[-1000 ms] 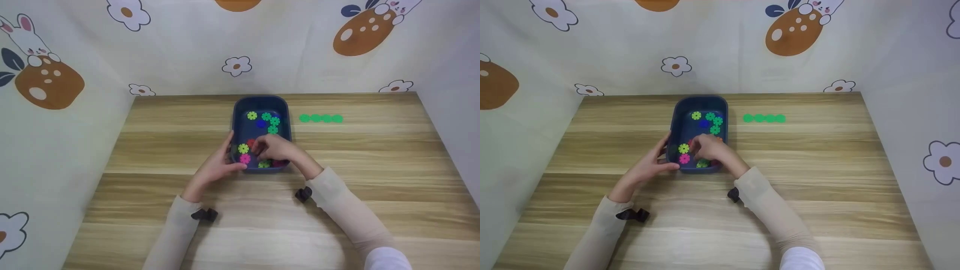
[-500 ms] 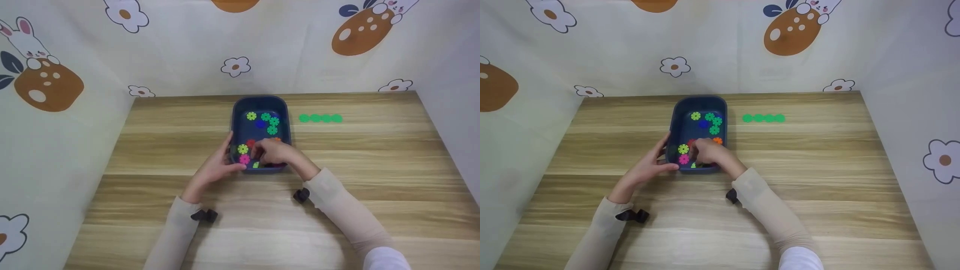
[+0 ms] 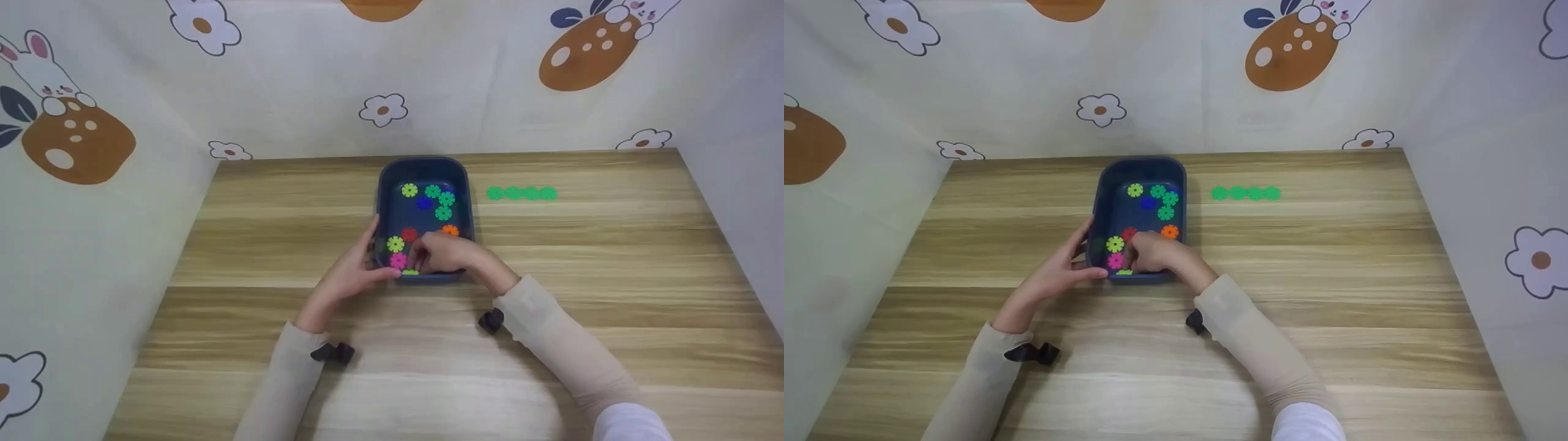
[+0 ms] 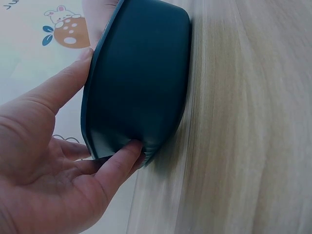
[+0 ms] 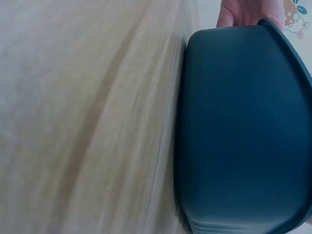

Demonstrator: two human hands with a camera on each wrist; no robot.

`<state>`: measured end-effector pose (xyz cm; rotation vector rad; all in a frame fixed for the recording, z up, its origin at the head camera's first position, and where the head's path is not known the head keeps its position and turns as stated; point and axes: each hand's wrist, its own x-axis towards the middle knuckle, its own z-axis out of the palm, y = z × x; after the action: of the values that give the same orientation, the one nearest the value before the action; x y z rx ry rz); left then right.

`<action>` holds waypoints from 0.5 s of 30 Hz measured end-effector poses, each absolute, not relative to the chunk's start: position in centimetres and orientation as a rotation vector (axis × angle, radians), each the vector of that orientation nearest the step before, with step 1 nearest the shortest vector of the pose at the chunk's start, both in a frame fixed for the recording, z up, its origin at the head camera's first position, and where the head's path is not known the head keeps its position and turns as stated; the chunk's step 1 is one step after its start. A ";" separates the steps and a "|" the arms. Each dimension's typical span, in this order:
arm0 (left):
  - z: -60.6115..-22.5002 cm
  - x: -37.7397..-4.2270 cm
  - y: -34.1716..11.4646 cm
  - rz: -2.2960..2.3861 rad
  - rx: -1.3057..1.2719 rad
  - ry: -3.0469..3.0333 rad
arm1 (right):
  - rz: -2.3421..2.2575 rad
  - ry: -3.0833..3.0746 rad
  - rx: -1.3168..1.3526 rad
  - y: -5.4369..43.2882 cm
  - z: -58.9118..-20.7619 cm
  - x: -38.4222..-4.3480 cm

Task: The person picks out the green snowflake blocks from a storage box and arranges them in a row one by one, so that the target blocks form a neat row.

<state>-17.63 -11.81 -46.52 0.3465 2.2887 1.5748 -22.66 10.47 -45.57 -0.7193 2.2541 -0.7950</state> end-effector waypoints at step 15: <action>-46.5 -17.6 -11.7 1.568 0.352 2.308 | -0.811 2.263 -0.824 10.4 -45.8 -22.7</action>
<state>-17.63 -11.70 -46.53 0.3516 2.3077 1.5675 -22.66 10.40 -45.84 -0.8238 2.2632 -0.8114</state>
